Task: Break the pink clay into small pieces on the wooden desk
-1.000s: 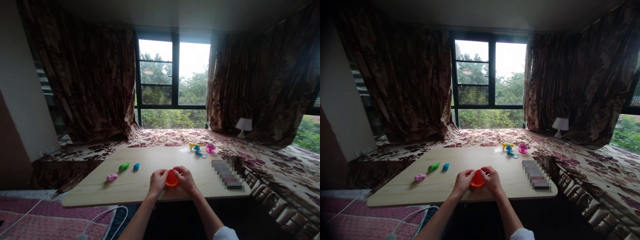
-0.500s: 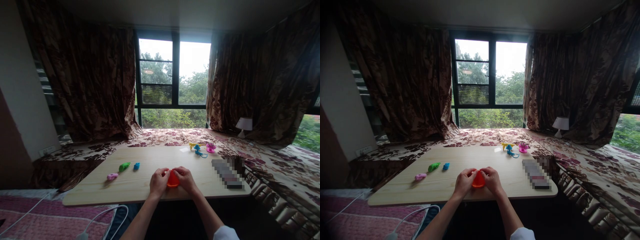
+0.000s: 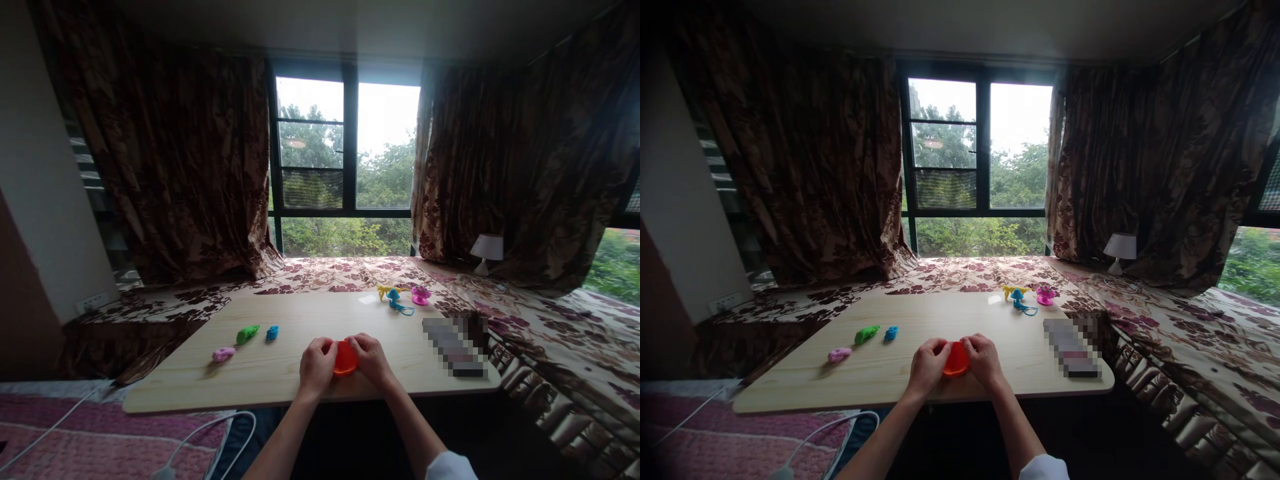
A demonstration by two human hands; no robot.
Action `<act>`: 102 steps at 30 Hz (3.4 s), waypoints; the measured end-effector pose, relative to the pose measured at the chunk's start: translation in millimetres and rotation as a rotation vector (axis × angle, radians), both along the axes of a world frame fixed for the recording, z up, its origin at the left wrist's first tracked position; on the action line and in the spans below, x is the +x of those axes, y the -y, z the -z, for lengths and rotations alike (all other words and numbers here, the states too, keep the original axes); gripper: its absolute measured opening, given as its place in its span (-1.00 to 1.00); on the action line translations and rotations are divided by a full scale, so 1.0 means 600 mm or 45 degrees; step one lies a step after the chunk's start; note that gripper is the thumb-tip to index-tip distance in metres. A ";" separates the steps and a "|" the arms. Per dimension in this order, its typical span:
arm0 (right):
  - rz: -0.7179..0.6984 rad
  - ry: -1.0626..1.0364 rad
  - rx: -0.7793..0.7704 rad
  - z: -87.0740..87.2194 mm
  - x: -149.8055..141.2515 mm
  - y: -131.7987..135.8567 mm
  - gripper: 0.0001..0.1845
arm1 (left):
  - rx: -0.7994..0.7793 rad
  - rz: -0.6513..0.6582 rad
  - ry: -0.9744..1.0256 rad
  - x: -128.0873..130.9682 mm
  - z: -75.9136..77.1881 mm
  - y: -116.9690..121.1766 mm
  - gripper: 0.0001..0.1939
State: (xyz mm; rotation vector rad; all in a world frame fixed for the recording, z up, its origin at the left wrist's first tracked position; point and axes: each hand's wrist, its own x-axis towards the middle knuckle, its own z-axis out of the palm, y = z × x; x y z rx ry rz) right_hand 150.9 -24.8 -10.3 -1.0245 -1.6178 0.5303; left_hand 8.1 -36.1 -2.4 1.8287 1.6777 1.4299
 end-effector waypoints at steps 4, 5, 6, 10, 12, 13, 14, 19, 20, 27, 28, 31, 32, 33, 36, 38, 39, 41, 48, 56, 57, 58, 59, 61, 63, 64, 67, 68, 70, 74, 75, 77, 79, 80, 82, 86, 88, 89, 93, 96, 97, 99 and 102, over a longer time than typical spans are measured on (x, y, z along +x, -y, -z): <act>0.036 0.005 -0.004 0.001 0.001 -0.001 -0.56 | -0.005 0.001 -0.002 0.003 -0.003 0.003 -0.73; 0.038 0.009 -0.005 0.001 0.001 -0.002 -0.54 | -0.010 0.001 -0.007 0.004 -0.005 0.003 -0.73; 0.037 0.013 -0.008 0.001 0.001 -0.001 -0.53 | -0.016 -0.001 -0.013 0.006 -0.005 0.003 -0.73; 0.034 0.014 -0.019 -0.002 0.001 0.000 -0.53 | -0.037 -0.035 -0.032 0.007 -0.007 0.002 -0.75; 0.036 0.009 -0.023 -0.004 0.002 0.002 -0.54 | -0.043 -0.057 -0.040 0.003 -0.006 0.004 -0.74; 0.033 0.008 -0.024 -0.005 0.002 0.003 -0.55 | -0.048 -0.067 -0.044 0.000 -0.006 0.005 -0.73; 0.027 0.011 -0.025 -0.005 0.002 0.004 -0.58 | -0.054 -0.075 -0.048 -0.003 -0.007 0.006 -0.72; -0.024 0.016 -0.023 -0.003 -0.001 0.007 -0.76 | -0.112 -0.071 -0.058 -0.015 -0.010 0.009 -0.72; -0.032 0.015 -0.021 -0.003 -0.001 0.007 -0.76 | -0.123 -0.059 -0.057 -0.015 -0.010 0.009 -0.72; -0.053 0.023 -0.005 0.002 -0.003 0.003 -0.76 | -0.154 0.006 -0.049 -0.014 -0.008 0.006 -0.72; -0.054 0.026 -0.003 0.003 -0.004 0.002 -0.75 | -0.155 0.022 -0.052 -0.014 -0.007 0.006 -0.73; -0.063 0.050 0.006 0.002 -0.004 0.003 -0.74 | -0.168 0.074 -0.065 -0.013 -0.004 0.004 -0.76; -0.066 0.062 0.009 0.002 -0.004 0.004 -0.74 | -0.175 0.090 -0.070 -0.012 -0.003 0.004 -0.76; -0.068 0.075 0.014 0.001 -0.004 0.004 -0.75 | -0.182 0.102 -0.073 -0.012 -0.002 0.003 -0.76; -0.066 0.112 0.029 -0.003 -0.003 0.008 -0.75 | -0.201 0.125 -0.079 -0.012 0.000 0.000 -0.75; -0.059 0.131 0.040 -0.005 -0.004 0.010 -0.73 | -0.211 0.132 -0.082 -0.012 0.001 -0.002 -0.74; -0.056 0.139 0.047 -0.006 -0.004 0.011 -0.72 | -0.215 0.135 -0.083 -0.012 0.001 -0.003 -0.74; -0.059 0.156 0.061 -0.007 -0.005 0.012 -0.69 | -0.220 0.139 -0.089 -0.012 0.002 -0.004 -0.74; -0.087 0.207 0.099 -0.008 -0.004 0.016 -0.67 | -0.237 0.121 -0.117 -0.011 0.006 -0.004 -0.73; -0.110 0.148 0.083 -0.009 -0.004 0.012 -0.69 | -0.200 0.079 -0.110 -0.009 0.008 -0.004 -0.74; -0.101 0.123 0.069 -0.007 -0.004 0.009 -0.68 | -0.189 0.066 -0.102 -0.009 0.008 -0.003 -0.74; -0.094 0.100 0.056 -0.005 -0.003 0.007 -0.67 | -0.181 0.052 -0.094 -0.010 0.008 -0.002 -0.74; -0.092 0.083 0.046 -0.004 -0.003 0.004 -0.68 | -0.175 0.040 -0.087 -0.010 0.007 -0.001 -0.74; -0.097 0.065 0.035 0.000 -0.002 0.002 -0.74 | -0.170 0.033 -0.080 -0.012 0.005 0.000 -0.76; -0.104 0.055 0.033 0.001 -0.002 0.002 -0.81 | -0.165 0.049 -0.080 -0.014 0.004 0.001 -0.77; -0.105 0.048 0.032 0.002 -0.002 0.002 -0.81 | -0.164 0.060 -0.080 -0.014 0.003 0.001 -0.78; -0.110 0.031 0.029 0.000 -0.002 0.005 -0.80 | -0.173 0.076 -0.077 -0.012 0.004 -0.001 -0.77; -0.114 0.029 0.030 0.000 -0.002 0.006 -0.81 | -0.177 0.078 -0.074 -0.011 0.005 -0.003 -0.76; -0.121 0.025 0.032 -0.002 -0.002 0.007 -0.81 | -0.181 0.088 -0.068 -0.009 0.007 -0.005 -0.76; -0.131 0.016 0.031 -0.005 -0.003 0.010 -0.81 | -0.206 0.123 -0.047 -0.011 0.004 -0.008 -0.74; -0.136 0.015 0.029 -0.006 -0.003 0.011 -0.81 | -0.214 0.132 -0.041 -0.012 0.002 -0.008 -0.73; -0.142 0.013 0.023 -0.007 -0.004 0.011 -0.80 | -0.222 0.150 -0.036 -0.013 -0.002 -0.008 -0.73; -0.140 0.012 0.021 -0.007 -0.004 0.011 -0.80 | -0.214 0.160 -0.036 -0.013 -0.004 -0.006 -0.75; -0.132 0.011 0.022 -0.007 -0.004 0.011 -0.80 | -0.206 0.153 -0.035 -0.013 -0.004 -0.004 -0.76; -0.108 0.007 0.027 -0.007 -0.004 0.009 -0.78 | -0.189 0.114 -0.026 -0.014 -0.004 -0.001 -0.77; -0.082 0.013 0.026 -0.002 -0.004 0.006 -0.79 | -0.179 0.051 -0.025 -0.019 -0.004 0.003 -0.75; -0.079 0.017 0.024 0.000 -0.005 0.005 -0.80 | -0.176 0.063 -0.049 -0.021 -0.006 0.005 -0.73; -0.079 0.019 0.023 0.000 -0.005 0.005 -0.80 | -0.172 0.066 -0.064 -0.022 -0.007 0.005 -0.73; -0.068 0.026 0.022 -0.003 -0.004 0.007 -0.78 | -0.155 0.008 -0.107 -0.020 -0.012 0.011 -0.76; -0.037 0.025 0.020 -0.006 -0.003 0.008 -0.75 | -0.159 -0.044 -0.143 -0.020 -0.016 0.018 -0.73; -0.032 0.027 0.016 -0.007 -0.003 0.008 -0.75 | -0.169 -0.050 -0.162 -0.021 -0.018 0.020 -0.72; -0.032 0.033 0.008 -0.006 -0.004 0.008 -0.76 | -0.198 -0.055 -0.210 -0.024 -0.024 0.023 -0.68; -0.039 0.035 0.003 -0.003 -0.006 0.008 -0.77 | -0.221 -0.064 -0.287 -0.025 -0.032 0.025 -0.68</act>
